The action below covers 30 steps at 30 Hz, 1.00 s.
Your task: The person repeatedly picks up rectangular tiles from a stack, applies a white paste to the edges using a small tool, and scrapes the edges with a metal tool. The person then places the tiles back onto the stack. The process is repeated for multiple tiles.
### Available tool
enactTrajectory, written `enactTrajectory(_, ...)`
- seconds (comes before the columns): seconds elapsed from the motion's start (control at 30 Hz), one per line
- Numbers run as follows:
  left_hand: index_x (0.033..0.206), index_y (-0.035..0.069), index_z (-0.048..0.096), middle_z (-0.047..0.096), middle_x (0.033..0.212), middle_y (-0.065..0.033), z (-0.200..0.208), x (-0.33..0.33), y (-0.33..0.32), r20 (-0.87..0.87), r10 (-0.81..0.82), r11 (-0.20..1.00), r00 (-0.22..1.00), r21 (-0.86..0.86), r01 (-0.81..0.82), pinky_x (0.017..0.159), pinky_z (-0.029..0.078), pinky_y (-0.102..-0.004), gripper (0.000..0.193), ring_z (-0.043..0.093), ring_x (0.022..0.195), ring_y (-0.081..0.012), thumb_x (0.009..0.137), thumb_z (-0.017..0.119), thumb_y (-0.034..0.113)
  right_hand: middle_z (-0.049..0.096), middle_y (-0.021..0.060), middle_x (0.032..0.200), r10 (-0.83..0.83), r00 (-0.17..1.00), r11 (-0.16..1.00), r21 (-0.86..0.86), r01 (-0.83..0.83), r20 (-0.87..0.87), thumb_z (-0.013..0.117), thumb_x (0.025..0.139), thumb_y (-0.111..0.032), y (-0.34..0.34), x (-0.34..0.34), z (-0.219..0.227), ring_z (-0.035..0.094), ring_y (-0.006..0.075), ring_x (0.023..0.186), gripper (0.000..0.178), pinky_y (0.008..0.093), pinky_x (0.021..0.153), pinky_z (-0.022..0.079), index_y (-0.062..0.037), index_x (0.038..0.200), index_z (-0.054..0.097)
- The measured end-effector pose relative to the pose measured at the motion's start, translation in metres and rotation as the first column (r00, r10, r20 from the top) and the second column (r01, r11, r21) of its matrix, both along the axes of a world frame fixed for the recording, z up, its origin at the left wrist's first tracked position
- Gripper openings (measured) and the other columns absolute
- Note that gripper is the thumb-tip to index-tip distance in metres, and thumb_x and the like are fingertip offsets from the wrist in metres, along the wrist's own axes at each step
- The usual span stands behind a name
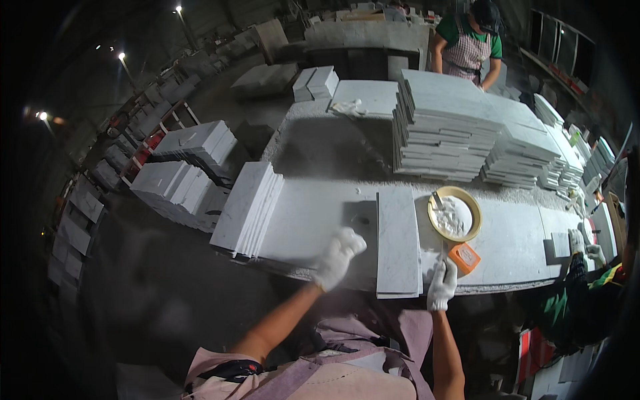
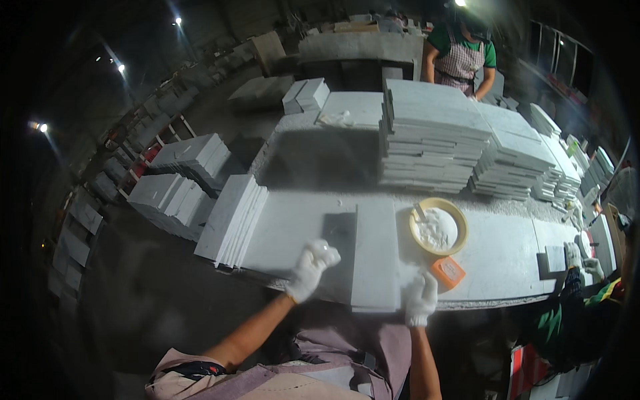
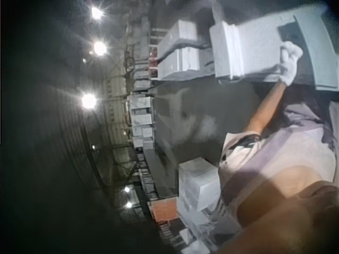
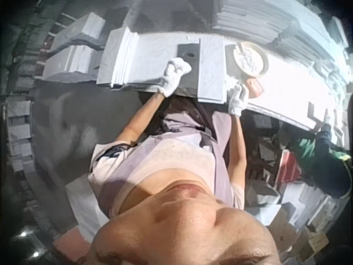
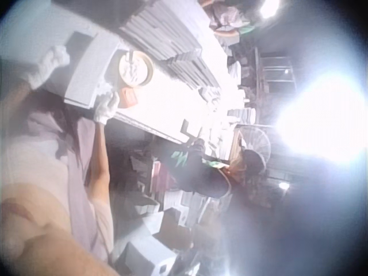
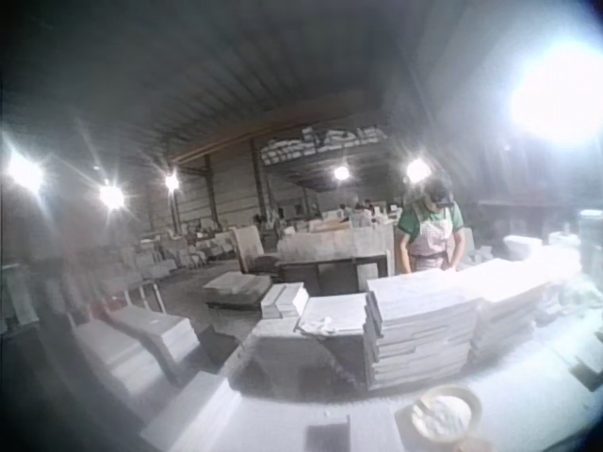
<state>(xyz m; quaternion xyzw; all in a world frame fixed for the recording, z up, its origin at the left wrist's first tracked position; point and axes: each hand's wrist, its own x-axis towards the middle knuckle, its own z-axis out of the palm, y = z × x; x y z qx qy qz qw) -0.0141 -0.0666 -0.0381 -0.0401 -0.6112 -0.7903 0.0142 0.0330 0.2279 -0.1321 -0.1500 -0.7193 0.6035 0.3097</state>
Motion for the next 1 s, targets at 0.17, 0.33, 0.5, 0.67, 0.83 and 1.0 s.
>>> enactTrajectory(0.17,0.118,0.002,0.062,0.068,0.115,-0.0116,-0.010,0.046,0.044,-0.364,0.056,0.968,0.930,-0.208,-0.140,0.098,0.057,-0.0362,0.019,0.069,0.105,-0.0225,0.101,0.070,0.001,0.066,0.0027,0.093,-0.027,0.994,0.940,-0.335,0.060,0.103,0.060,0.112,-0.027,-0.015,0.065,-0.001,0.066,0.0118,0.073,0.024,0.0281,0.063,0.060,-0.0055,0.123,0.062)
enactTrajectory(0.33,0.117,0.006,0.064,0.072,0.119,-0.0116,-0.023,0.042,0.090,-0.572,0.164,0.850,0.803,-0.332,-0.410,0.093,0.059,-0.0366,0.024,0.071,0.108,-0.0242,0.097,0.078,0.006,0.066,0.0033,0.096,-0.112,0.985,0.930,-0.362,0.059,-0.128,0.059,0.112,-0.022,-0.046,0.052,0.012,0.063,0.0110,0.078,0.024,0.0290,0.070,0.059,-0.0039,0.128,0.060)
enactTrajectory(0.5,0.115,0.006,0.068,0.071,0.121,-0.0104,-0.018,0.042,0.103,-0.338,0.154,0.828,0.929,-0.469,-0.307,0.094,0.057,-0.0365,0.021,0.069,0.108,-0.0231,0.098,0.078,0.013,0.068,0.0047,0.103,0.007,0.996,0.997,-0.080,-0.014,-0.086,0.060,0.108,-0.012,-0.050,0.033,0.036,0.065,0.0145,0.089,0.024,0.0315,0.083,0.057,-0.0023,0.130,0.065)
enactTrajectory(0.67,0.108,0.004,0.076,0.072,0.116,-0.0135,-0.014,0.032,0.112,-0.273,0.124,0.915,0.954,-0.341,-0.217,0.103,0.052,-0.0417,0.015,0.067,0.114,-0.0285,0.100,0.076,0.017,0.073,0.0125,0.113,-0.104,0.993,0.988,0.116,0.097,0.060,0.070,0.099,-0.005,-0.052,0.016,0.052,0.071,0.0243,0.101,0.027,0.0350,0.093,0.056,-0.0042,0.126,0.070)
enactTrajectory(0.83,0.111,0.002,0.071,0.069,0.116,-0.0133,-0.027,0.026,0.119,-0.205,0.168,0.830,0.964,-0.498,-0.250,0.098,0.052,-0.0414,0.019,0.066,0.109,-0.0263,0.100,0.075,0.018,0.073,0.0164,0.106,-0.216,0.970,0.942,0.285,0.176,0.115,0.066,0.103,-0.014,-0.047,0.004,0.059,0.073,0.0325,0.094,0.017,0.0398,0.086,0.057,-0.0061,0.117,0.070)
enactTrajectory(1.0,0.115,0.001,0.066,0.068,0.115,-0.0107,-0.035,0.019,0.120,-0.269,0.219,0.738,0.938,-0.583,-0.340,0.095,0.053,-0.0401,0.022,0.064,0.105,-0.0231,0.101,0.073,0.017,0.075,0.0125,0.110,-0.127,0.991,0.912,0.397,0.102,0.038,0.071,0.097,-0.019,-0.035,-0.005,0.068,0.073,0.0331,0.099,0.022,0.0427,0.086,0.058,-0.0145,0.118,0.072)
